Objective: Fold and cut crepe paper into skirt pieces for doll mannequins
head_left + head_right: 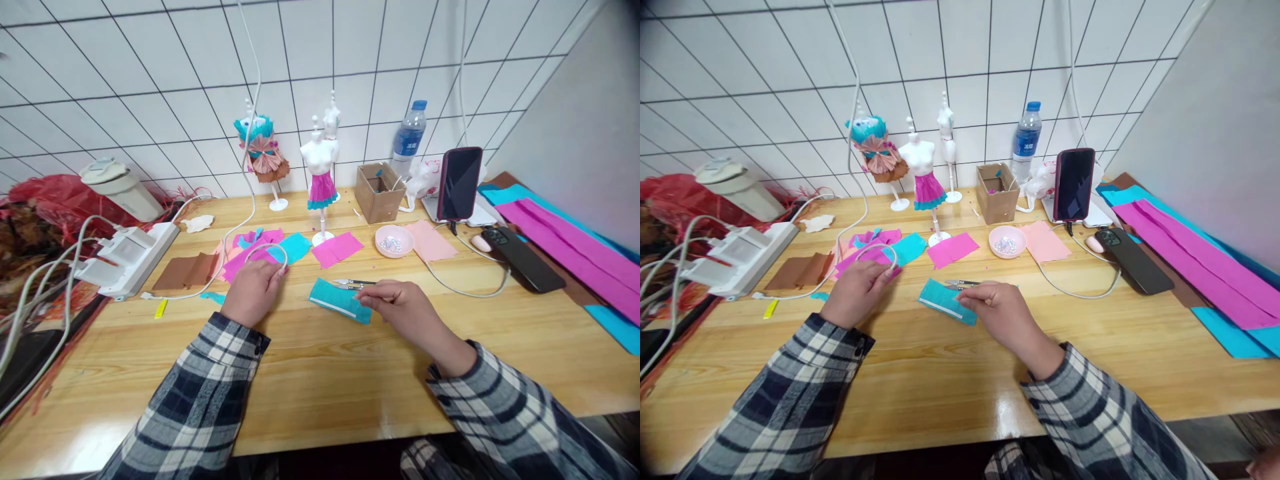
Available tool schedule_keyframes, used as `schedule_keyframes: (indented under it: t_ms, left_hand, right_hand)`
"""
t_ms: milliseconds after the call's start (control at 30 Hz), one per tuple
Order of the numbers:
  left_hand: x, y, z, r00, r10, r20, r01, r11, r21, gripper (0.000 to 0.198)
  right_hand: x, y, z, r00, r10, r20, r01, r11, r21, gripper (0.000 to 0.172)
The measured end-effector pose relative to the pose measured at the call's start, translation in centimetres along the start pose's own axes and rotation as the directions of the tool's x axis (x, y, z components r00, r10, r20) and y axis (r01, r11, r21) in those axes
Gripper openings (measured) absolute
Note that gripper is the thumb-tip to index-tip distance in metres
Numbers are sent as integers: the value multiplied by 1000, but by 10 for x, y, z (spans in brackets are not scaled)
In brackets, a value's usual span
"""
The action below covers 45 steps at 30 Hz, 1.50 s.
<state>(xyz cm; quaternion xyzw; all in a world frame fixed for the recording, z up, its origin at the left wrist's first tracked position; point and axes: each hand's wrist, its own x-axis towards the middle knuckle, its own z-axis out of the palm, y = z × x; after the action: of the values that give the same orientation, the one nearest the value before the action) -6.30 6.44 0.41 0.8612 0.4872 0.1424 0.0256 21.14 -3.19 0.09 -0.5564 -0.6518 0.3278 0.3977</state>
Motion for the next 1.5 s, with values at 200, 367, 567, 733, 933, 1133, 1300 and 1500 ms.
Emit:
schedule_keyframes:
  t_ms: [200,367,567,733,933,1133,1300,1500]
  left_hand:
    - [-2,15,8,995,-17,-98,29,992,125,39]
    - [-15,76,13,840,543,26,-536,835,-124,25]
    - [-24,95,28,819,543,186,-515,838,-179,30]
    - [-21,92,29,817,538,205,-503,840,-201,35]
    - [-22,93,29,828,522,204,-501,853,-149,34]
    - [-21,90,25,821,511,254,-486,860,-160,37]
    - [-20,88,25,822,508,256,-479,861,-171,37]
    - [-20,89,25,822,503,267,-470,864,-179,39]
  right_hand:
    - [-17,13,4,931,336,139,-357,918,171,30]
    - [-16,15,10,889,438,136,-457,828,324,22]
    - [-10,21,7,886,453,100,-462,846,265,19]
    - [-7,20,1,871,472,139,-492,845,212,13]
    - [-8,14,5,860,481,170,-506,849,151,9]
    - [-9,21,9,862,492,124,-501,864,52,8]
    - [-9,24,10,903,422,82,-415,906,-85,6]
    - [-11,22,12,927,374,6,-362,902,-233,3]
